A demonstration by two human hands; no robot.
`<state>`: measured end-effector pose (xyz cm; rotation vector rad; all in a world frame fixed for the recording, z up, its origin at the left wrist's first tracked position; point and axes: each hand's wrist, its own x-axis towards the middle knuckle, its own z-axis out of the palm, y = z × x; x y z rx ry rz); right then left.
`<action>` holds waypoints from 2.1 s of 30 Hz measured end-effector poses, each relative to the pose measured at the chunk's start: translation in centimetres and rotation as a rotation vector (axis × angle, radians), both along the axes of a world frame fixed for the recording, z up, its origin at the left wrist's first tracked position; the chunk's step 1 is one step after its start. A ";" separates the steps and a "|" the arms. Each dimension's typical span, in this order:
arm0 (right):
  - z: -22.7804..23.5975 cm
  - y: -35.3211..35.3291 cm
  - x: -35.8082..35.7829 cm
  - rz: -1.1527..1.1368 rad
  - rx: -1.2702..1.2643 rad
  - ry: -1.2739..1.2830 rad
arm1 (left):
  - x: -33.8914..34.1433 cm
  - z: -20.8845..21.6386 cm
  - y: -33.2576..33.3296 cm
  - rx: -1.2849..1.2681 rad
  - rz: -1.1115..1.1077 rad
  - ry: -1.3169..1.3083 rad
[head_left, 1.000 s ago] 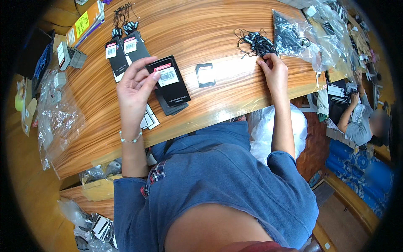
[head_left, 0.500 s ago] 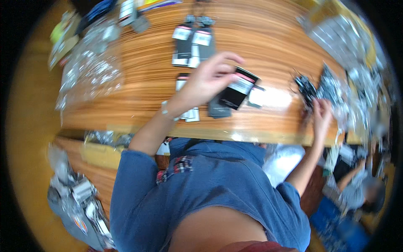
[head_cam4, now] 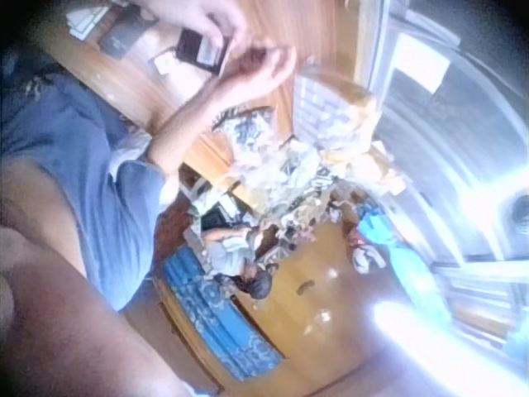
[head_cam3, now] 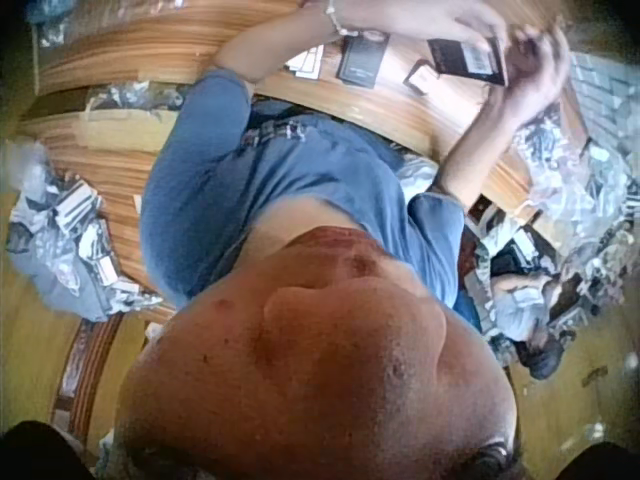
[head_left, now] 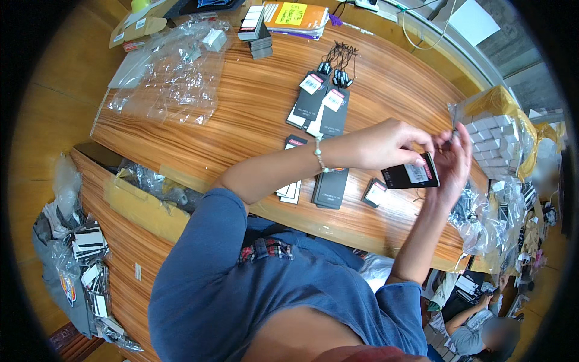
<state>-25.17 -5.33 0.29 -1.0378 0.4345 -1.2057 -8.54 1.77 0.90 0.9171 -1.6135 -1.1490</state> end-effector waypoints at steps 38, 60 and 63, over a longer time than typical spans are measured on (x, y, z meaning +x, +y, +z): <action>1.9 -8.1 7.6 0.081 -0.064 -0.258 | 8.3 -2.0 -4.1 -0.277 0.675 0.033; 1.2 -2.4 12.3 -0.325 -0.772 0.569 | 8.5 -0.1 -2.8 -0.330 0.733 0.125; 1.2 -2.4 12.3 -0.325 -0.761 0.587 | 8.4 -0.1 -2.7 -0.323 0.733 0.114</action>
